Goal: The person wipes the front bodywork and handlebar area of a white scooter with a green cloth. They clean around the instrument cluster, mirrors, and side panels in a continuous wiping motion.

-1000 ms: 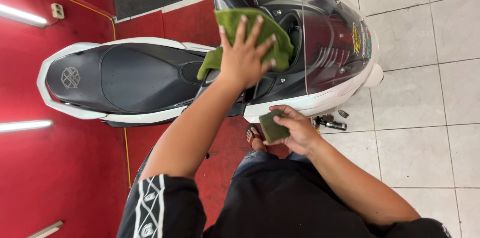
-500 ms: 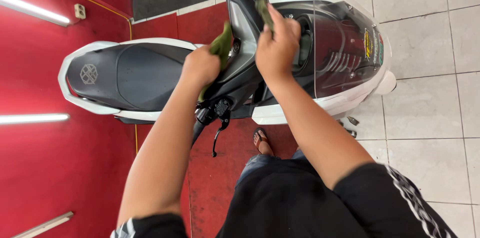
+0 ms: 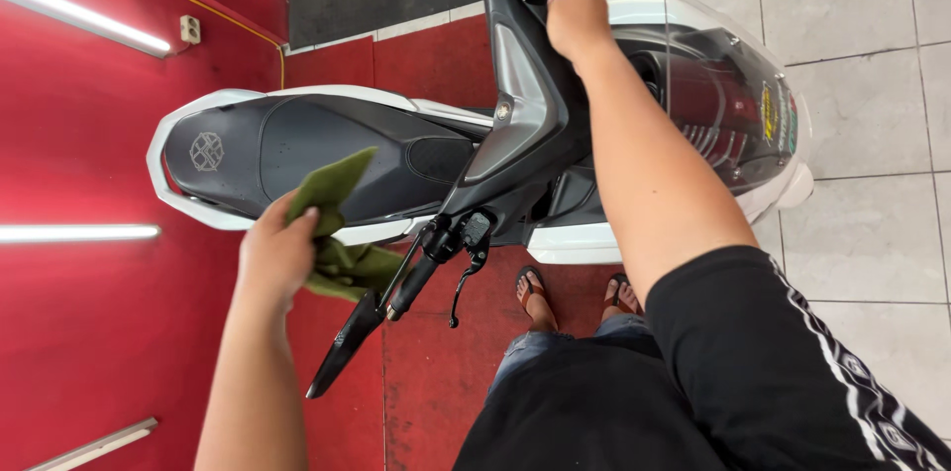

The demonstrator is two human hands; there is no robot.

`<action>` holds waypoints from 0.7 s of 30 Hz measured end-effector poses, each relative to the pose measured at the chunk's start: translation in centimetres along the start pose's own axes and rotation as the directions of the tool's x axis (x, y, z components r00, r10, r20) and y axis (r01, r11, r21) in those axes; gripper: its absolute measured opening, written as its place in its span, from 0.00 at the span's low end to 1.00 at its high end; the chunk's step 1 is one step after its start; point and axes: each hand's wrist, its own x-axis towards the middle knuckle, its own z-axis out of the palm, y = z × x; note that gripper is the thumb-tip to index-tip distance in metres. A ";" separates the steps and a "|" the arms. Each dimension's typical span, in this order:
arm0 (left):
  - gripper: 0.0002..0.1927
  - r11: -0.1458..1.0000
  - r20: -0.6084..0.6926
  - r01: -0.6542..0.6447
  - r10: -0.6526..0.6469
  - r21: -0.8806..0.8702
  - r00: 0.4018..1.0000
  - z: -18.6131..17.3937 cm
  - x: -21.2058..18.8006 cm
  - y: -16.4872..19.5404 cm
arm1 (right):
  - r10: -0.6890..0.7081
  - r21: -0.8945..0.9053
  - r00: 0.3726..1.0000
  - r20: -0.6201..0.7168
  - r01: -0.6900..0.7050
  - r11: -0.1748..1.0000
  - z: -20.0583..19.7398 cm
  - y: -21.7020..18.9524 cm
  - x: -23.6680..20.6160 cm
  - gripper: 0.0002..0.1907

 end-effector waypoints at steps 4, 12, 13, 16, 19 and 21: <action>0.21 0.923 0.004 0.144 -0.152 -0.356 0.988 -2.4 1.3 -6.0 | 0.340 -0.035 0.940 -0.033 -0.341 0.939 -0.8 -0.9 -0.1 0.16; 0.18 0.722 -0.008 0.203 -0.277 -0.662 0.961 1.3 1.4 -22.9 | 0.280 0.056 0.951 -0.128 -0.275 0.960 1.1 0.9 -0.6 0.18; 0.18 0.688 -0.021 0.219 -0.322 -0.692 0.946 2.3 1.3 -24.7 | 0.257 0.028 0.953 -0.163 -0.256 0.966 1.4 1.3 -1.5 0.18; 0.15 0.903 -0.217 0.124 -0.230 -0.412 0.949 5.4 0.6 -28.6 | 0.245 -0.317 0.929 -0.279 -0.330 0.889 1.6 2.1 -4.4 0.19; 0.16 0.653 -0.103 0.158 -0.342 -0.741 0.934 9.1 0.2 -29.7 | 0.450 -0.025 0.866 -0.220 -0.466 0.884 0.9 1.2 -4.8 0.19; 0.17 0.598 -0.033 0.179 -0.325 -0.781 0.945 11.0 0.3 -29.0 | 0.545 0.376 0.835 -0.077 -0.481 0.792 0.4 0.2 -3.0 0.18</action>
